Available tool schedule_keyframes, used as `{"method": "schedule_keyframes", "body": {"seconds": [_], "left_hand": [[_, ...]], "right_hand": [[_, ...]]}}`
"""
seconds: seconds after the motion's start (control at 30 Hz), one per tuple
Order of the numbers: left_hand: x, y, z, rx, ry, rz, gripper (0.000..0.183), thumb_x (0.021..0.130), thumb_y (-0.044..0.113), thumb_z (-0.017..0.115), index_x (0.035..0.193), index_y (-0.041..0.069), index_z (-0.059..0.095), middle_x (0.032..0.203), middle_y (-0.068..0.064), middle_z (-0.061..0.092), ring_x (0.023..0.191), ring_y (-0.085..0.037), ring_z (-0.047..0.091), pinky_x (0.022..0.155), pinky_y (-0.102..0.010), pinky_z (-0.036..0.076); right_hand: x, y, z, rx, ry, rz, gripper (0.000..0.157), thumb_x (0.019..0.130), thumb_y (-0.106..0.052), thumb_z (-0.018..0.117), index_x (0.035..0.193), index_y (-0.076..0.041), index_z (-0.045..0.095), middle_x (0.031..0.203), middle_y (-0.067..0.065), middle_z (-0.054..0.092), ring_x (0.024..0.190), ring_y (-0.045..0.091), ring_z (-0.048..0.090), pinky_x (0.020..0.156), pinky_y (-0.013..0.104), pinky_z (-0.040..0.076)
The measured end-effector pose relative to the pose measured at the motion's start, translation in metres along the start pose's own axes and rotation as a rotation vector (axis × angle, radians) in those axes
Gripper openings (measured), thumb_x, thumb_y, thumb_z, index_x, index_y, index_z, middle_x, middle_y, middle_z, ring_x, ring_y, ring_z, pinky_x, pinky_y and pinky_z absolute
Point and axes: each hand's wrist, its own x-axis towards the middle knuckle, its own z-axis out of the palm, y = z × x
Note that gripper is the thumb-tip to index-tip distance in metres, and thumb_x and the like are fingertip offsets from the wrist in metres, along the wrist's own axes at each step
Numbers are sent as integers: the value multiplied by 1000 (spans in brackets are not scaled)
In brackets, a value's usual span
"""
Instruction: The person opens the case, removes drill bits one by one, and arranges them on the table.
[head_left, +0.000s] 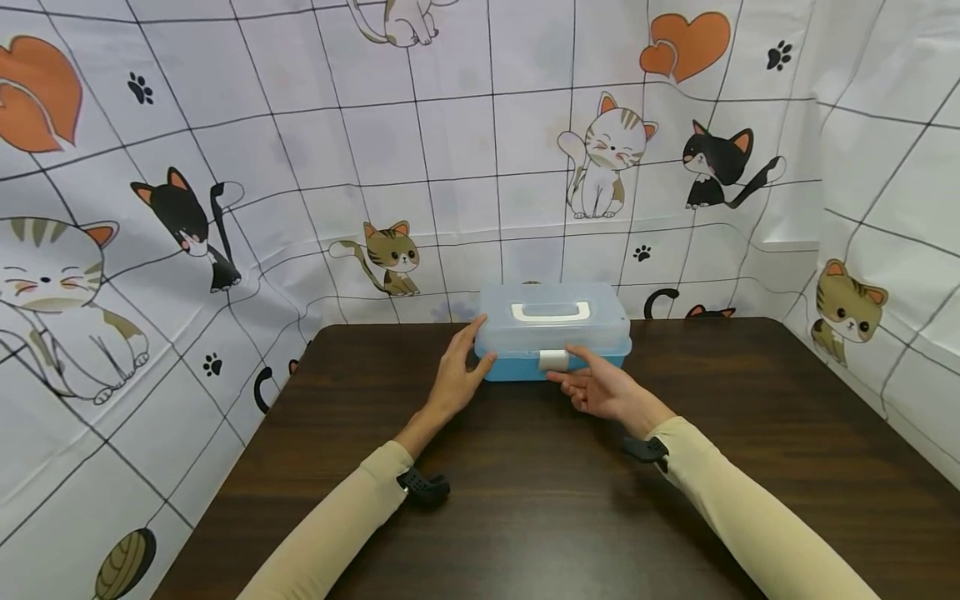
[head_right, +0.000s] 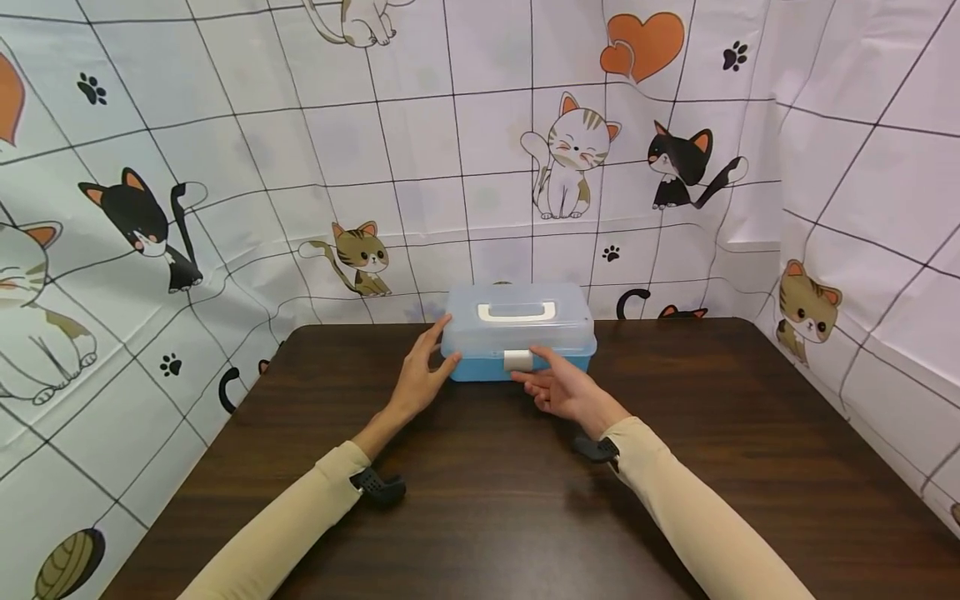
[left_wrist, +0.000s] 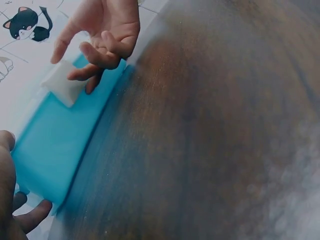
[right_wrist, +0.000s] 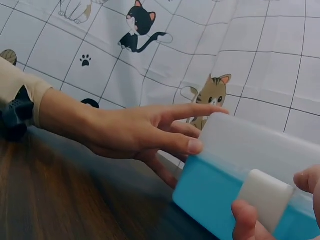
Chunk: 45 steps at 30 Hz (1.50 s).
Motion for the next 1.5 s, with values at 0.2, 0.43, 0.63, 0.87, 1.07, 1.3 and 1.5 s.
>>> {"method": "schedule_keyframes", "body": {"seconds": [0.2,0.43,0.63,0.87,1.07,1.3,1.5], "left_hand": [[3,2,0,-6,-6,4,68,102,27,67,161,27,34,157,-8,37,133,-32,47,103,-53,43],[0,2,1,-3,-15,-13,67,103,28,66,161,27,33,158,-7,36,133,-33,47,100,-54,45],[-1,1,0,-5,-8,-25,67,102,29,66,161,29,33,158,-6,35,132,-35,48,97,-56,47],[0,0,0,10,-8,-3,68,102,27,66,161,27,33,158,-7,36,134,-31,46,102,-57,42],[-1,-1,-1,17,-23,-17,68,102,29,66,161,28,33,159,-5,35,136,-27,44,104,-55,41],[-2,-1,-1,18,-17,5,68,102,29,66,161,27,33,158,-7,36,137,-31,43,103,-58,41],[-1,-2,-1,26,-28,-13,68,103,32,65,162,30,31,159,-4,35,138,-27,42,104,-56,40]], "right_hand": [[1,2,1,10,8,-36,73,102,-50,58,152,-3,32,132,8,65,71,8,56,60,22,42],[2,5,2,-104,42,-97,70,104,-50,55,151,-1,33,127,13,66,70,9,56,61,22,43],[0,4,6,-175,82,-109,72,104,-52,53,146,4,35,107,8,71,70,10,57,62,23,41],[-4,3,7,-255,119,-109,80,101,-58,55,145,6,38,102,8,73,67,10,59,62,25,40],[-9,2,10,-307,126,-105,83,100,-62,53,144,8,39,101,8,73,69,11,59,63,27,38],[-13,-2,16,-297,138,-84,80,101,-59,50,143,8,39,101,9,73,69,11,59,62,26,38],[-16,-4,16,-292,127,-89,77,102,-57,50,143,9,39,100,9,73,70,12,59,63,26,40]]}}
